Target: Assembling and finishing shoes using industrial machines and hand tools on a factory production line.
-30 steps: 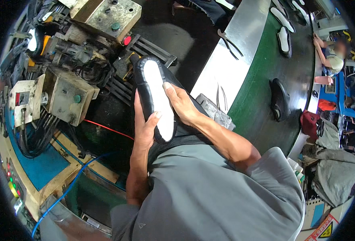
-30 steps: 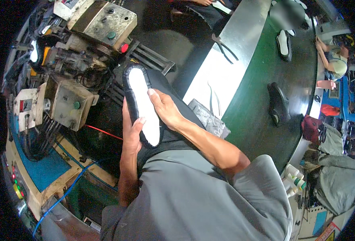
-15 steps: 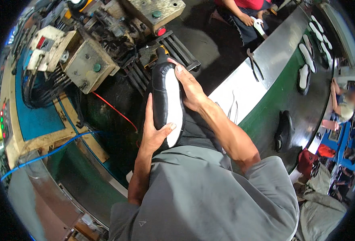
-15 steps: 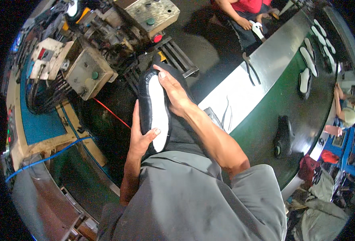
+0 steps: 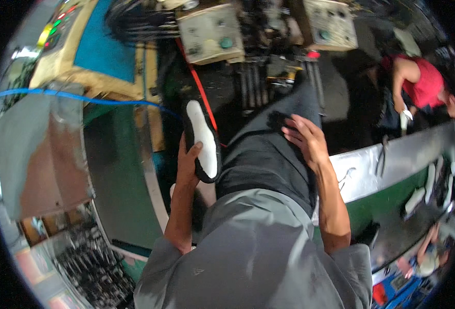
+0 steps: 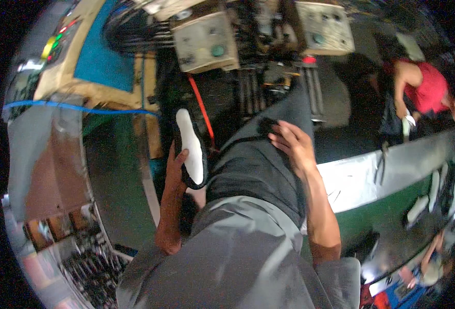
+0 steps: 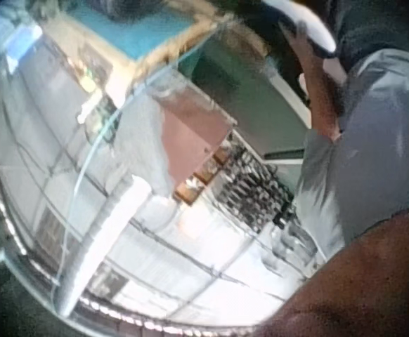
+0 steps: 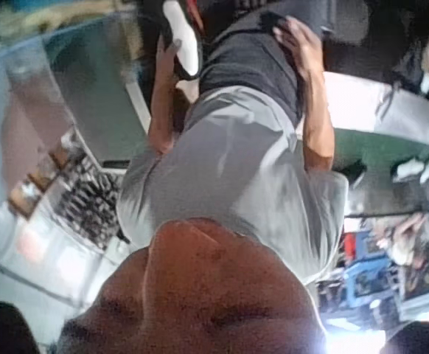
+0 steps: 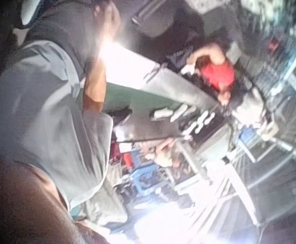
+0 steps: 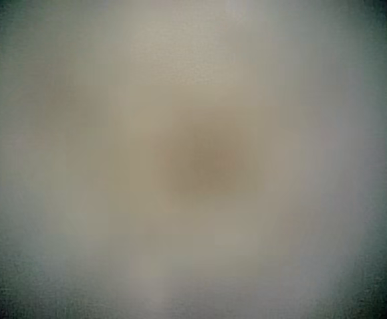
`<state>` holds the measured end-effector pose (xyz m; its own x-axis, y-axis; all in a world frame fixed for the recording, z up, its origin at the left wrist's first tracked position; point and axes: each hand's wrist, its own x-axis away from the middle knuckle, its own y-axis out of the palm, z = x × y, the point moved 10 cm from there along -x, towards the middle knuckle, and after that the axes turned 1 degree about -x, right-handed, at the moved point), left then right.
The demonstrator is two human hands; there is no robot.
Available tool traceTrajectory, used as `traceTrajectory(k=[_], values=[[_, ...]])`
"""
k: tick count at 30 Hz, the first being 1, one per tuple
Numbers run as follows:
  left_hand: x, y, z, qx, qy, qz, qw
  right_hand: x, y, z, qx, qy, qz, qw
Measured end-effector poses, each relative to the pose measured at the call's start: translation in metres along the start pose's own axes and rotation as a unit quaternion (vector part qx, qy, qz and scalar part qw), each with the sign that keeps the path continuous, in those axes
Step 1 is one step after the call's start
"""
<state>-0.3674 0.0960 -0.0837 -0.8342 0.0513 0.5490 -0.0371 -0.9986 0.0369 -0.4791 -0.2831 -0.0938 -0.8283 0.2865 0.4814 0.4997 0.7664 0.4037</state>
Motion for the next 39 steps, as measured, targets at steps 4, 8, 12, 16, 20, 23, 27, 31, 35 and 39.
traceTrajectory(k=[4,8,12,16,20,23,27,31,35,39], values=[[-0.046,-0.179,-0.011,0.084,0.024,0.096,0.992,-0.005,0.003,0.024,-0.035,0.030,-0.003,0.999],[-0.087,-0.317,0.079,-0.132,0.214,0.327,0.911,-0.013,-0.001,0.027,-0.053,0.038,0.002,0.998],[-0.169,-0.330,0.124,-0.430,0.148,0.325,0.829,0.000,-0.014,0.011,-0.002,0.000,0.040,0.999],[-0.232,-0.214,0.077,-0.187,0.144,-0.054,0.970,0.003,-0.021,0.001,-0.058,-0.036,0.041,0.997],[-0.202,0.024,0.003,-0.055,0.026,-0.191,0.980,0.055,-0.106,0.010,-0.056,-0.086,0.138,0.985],[-0.113,0.243,-0.030,-0.121,0.090,-0.403,0.903,0.168,-0.230,0.027,0.182,-0.040,0.408,0.894],[0.019,0.391,-0.040,-0.119,0.029,-0.533,0.837,0.382,-0.355,0.092,0.404,-0.004,0.664,0.628],[0.038,0.406,-0.034,-0.263,0.123,-0.558,0.777,0.512,-0.396,0.110,0.411,0.065,0.737,0.533],[0.003,0.385,-0.048,-0.334,0.100,-0.518,0.781,0.534,-0.439,0.075,0.487,0.016,0.748,0.451],[0.006,0.388,-0.047,-0.323,0.070,-0.492,0.805,0.494,-0.465,0.047,0.604,0.034,0.722,0.335]])
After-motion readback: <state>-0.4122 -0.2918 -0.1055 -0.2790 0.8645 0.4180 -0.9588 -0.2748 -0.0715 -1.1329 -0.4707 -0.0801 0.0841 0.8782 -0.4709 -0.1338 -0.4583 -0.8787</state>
